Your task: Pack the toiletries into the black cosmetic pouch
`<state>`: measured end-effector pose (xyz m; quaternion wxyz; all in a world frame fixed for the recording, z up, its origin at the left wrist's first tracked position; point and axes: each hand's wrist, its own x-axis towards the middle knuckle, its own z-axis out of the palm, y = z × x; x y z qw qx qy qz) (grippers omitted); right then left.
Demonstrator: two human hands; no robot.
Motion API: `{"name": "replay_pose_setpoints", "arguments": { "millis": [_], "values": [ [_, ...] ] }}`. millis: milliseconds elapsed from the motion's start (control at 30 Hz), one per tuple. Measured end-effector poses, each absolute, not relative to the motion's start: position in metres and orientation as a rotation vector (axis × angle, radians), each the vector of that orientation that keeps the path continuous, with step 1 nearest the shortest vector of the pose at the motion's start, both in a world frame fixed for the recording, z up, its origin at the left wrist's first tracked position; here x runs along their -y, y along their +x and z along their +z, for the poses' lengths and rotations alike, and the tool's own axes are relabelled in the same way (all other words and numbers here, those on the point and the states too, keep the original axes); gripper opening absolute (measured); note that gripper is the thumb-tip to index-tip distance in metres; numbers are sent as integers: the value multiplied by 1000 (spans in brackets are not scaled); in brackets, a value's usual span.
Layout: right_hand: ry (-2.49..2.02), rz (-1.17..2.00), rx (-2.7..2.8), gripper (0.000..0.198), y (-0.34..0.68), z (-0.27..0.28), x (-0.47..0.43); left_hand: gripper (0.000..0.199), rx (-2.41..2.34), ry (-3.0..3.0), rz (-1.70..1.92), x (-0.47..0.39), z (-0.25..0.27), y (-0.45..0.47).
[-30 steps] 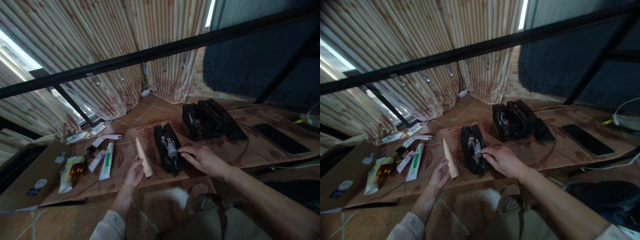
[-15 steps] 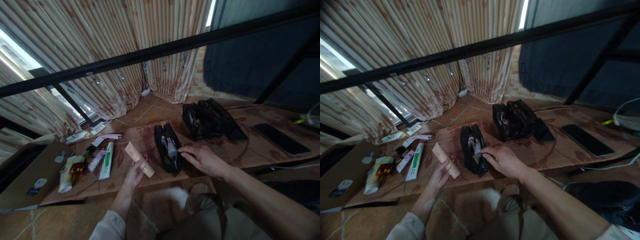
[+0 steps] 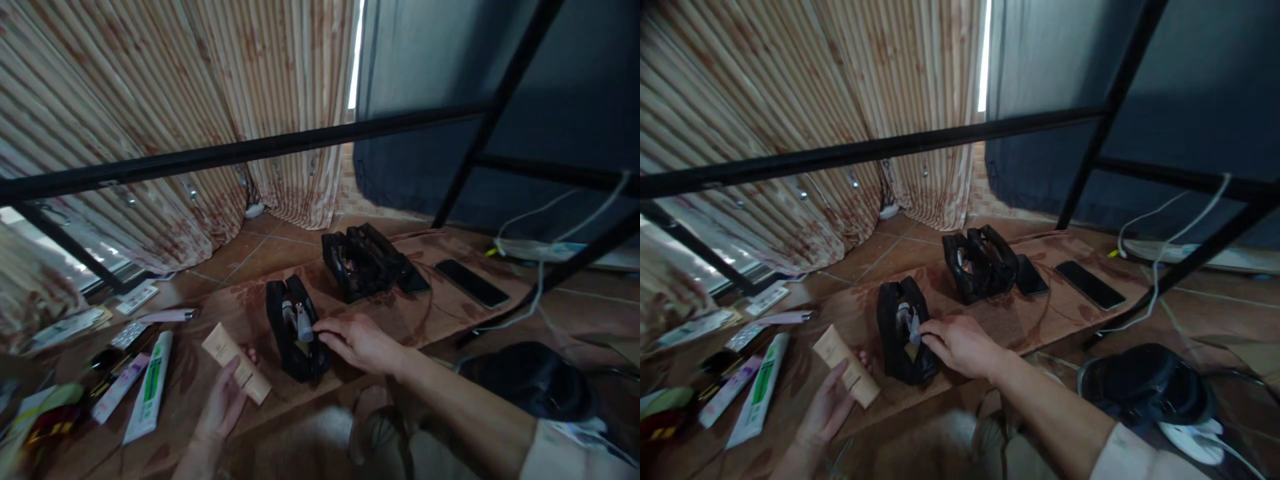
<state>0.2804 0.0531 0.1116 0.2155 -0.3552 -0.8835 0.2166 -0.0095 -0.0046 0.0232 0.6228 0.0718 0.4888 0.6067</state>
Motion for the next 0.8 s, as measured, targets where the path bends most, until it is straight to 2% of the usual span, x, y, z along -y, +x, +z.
{"name": "replay_pose_setpoints", "arguments": {
  "millis": [267, 600, 800],
  "values": [
    [-1023, 608, 2332, 29, 291, 122, -60, 20, -1240, 122, 1432, 0, 22, -7],
    [-1010, 514, 2480, 27, 281, 116, -56, 20, -1286, 207, 1367, -2, 22, -4],
    [-996, 481, 2491, 28, 283, 116, -55, 27, -1522, 437, 1419, 1, 48, -4]
  ]
}}
